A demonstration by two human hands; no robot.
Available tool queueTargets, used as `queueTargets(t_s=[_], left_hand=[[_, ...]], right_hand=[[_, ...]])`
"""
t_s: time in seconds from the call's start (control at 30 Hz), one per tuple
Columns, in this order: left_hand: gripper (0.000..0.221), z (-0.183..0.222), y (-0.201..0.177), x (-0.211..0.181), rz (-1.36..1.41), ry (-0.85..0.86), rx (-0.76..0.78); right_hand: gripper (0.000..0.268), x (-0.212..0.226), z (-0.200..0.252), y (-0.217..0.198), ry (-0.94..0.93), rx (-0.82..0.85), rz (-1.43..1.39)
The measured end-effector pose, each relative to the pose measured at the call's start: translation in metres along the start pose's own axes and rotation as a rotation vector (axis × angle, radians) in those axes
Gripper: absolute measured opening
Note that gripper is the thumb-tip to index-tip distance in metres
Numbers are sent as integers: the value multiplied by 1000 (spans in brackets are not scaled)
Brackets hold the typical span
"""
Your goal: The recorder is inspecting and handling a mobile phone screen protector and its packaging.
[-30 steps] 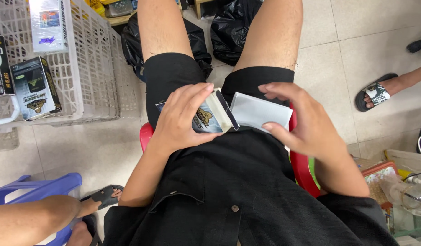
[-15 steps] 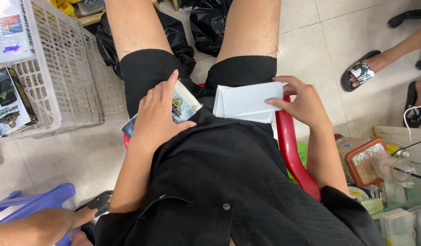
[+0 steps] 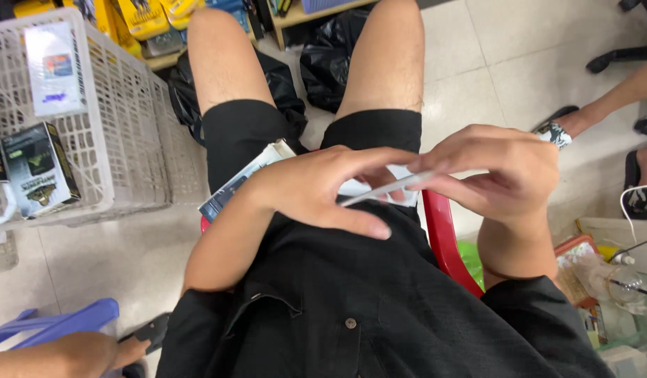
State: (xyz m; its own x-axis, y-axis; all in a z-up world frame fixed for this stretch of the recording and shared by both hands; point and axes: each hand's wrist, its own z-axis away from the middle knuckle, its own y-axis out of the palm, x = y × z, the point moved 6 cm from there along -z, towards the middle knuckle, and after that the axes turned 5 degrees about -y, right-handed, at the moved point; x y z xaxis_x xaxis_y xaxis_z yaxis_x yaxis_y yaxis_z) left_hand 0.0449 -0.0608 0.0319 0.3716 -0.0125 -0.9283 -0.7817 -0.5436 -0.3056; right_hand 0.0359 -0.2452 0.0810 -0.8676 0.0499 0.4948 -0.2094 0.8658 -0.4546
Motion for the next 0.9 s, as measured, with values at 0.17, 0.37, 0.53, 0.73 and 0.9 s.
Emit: queueTargets(t_s=[0.17, 0.37, 0.53, 0.73, 0.9], left_hand=[[68, -16, -3, -15, 30, -60, -8], [64, -2, 2, -6, 43, -50, -138], [62, 11, 1, 8, 75, -43, -163], [61, 29, -4, 12, 161, -119, -207], [62, 26, 0, 3, 129, -132, -208]], right_hand=[[23, 34, -44, -2, -120, -125, 437], [23, 16, -39, 6, 81, -129, 386], [21, 3, -25, 11, -19, -63, 300], [21, 6, -27, 15, -104, -105, 151], [24, 8, -36, 24, -45, -39, 253]])
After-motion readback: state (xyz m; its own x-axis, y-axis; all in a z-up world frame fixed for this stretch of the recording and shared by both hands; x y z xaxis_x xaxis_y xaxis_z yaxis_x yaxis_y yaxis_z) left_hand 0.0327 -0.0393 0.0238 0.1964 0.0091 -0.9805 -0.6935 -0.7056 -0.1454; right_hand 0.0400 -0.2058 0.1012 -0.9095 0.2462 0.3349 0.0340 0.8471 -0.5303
